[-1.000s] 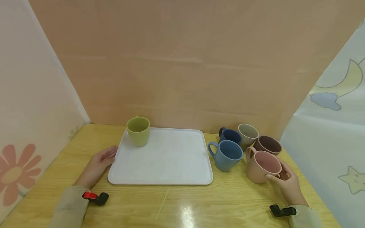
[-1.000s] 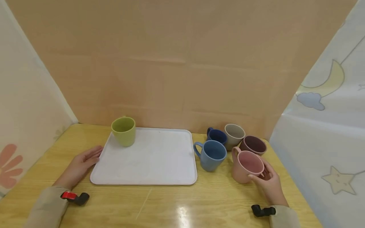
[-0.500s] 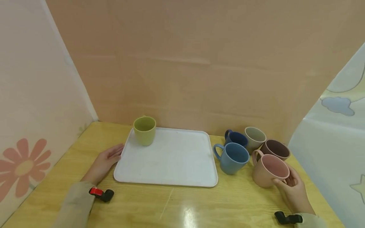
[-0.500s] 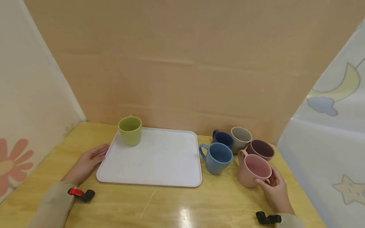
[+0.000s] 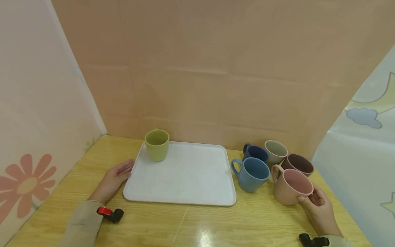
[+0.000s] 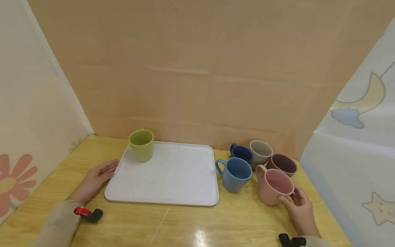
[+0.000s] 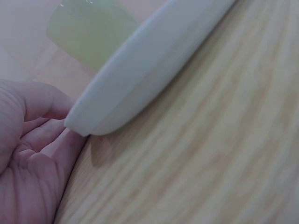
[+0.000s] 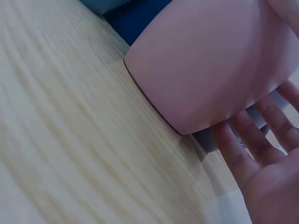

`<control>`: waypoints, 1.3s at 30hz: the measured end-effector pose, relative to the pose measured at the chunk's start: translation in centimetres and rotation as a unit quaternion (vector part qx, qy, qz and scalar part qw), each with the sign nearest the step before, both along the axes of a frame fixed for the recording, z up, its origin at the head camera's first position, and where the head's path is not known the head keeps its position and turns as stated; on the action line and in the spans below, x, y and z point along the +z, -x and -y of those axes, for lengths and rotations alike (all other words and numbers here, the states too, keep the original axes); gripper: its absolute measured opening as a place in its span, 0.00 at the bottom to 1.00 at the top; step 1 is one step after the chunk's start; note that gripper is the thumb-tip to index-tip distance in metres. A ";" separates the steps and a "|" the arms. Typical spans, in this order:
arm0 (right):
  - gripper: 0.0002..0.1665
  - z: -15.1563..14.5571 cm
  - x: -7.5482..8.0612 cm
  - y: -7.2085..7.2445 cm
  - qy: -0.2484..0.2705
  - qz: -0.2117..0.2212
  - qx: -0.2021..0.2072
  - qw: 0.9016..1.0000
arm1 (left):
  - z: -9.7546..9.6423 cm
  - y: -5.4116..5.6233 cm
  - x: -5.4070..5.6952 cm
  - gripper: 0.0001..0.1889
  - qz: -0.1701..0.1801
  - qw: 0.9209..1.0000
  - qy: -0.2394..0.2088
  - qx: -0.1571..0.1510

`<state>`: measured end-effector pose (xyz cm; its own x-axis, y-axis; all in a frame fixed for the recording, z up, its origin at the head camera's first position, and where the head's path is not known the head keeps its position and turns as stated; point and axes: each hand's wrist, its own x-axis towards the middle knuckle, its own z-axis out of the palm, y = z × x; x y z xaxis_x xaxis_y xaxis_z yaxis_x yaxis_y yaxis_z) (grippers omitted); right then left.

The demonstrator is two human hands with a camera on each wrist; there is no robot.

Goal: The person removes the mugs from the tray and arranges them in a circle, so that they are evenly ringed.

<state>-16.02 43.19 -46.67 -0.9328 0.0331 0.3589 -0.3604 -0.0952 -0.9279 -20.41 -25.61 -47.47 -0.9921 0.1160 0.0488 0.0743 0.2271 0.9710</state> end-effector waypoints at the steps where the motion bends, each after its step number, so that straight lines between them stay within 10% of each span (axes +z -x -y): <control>1: 0.33 0.0 0.0 0.0 0.000 -0.001 -0.001 1.000 | 0.0 0.0 0.0 0.30 0.000 1.000 0.000 0.000; 7: 0.22 1.1 1.3 -0.3 0.056 -0.041 -0.071 0.995 | 0.0 -0.1 0.1 0.29 0.001 1.000 0.000 -0.001; 12: 0.11 2.9 4.9 -0.8 0.113 -0.068 -0.249 0.959 | -0.3 -0.3 0.0 0.29 0.001 1.000 -0.006 0.001; 15: 0.07 4.1 6.3 -0.9 0.128 -0.106 -0.282 0.945 | -0.2 -0.4 -0.1 0.29 0.000 1.000 -0.005 0.001; 23: 0.07 8.4 8.4 -0.7 0.137 -0.230 -0.131 0.954 | 0.0 -0.2 -0.1 0.30 -0.009 1.000 -0.013 0.001; 31: 0.11 13.9 10.0 0.5 0.049 -0.249 -0.002 0.967 | -0.2 0.2 -0.1 0.30 0.002 1.000 -0.004 0.001; 39: 0.09 20.0 10.7 1.9 -0.048 -0.103 0.049 0.992 | -0.1 0.1 0.1 0.30 0.019 1.000 0.002 0.007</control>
<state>-17.92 23.17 -35.98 -0.8359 -0.0975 0.5402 -0.5375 -0.0539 -0.8415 -20.48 -25.54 -47.35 -0.9946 0.1028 0.0110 0.0346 0.2310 0.9723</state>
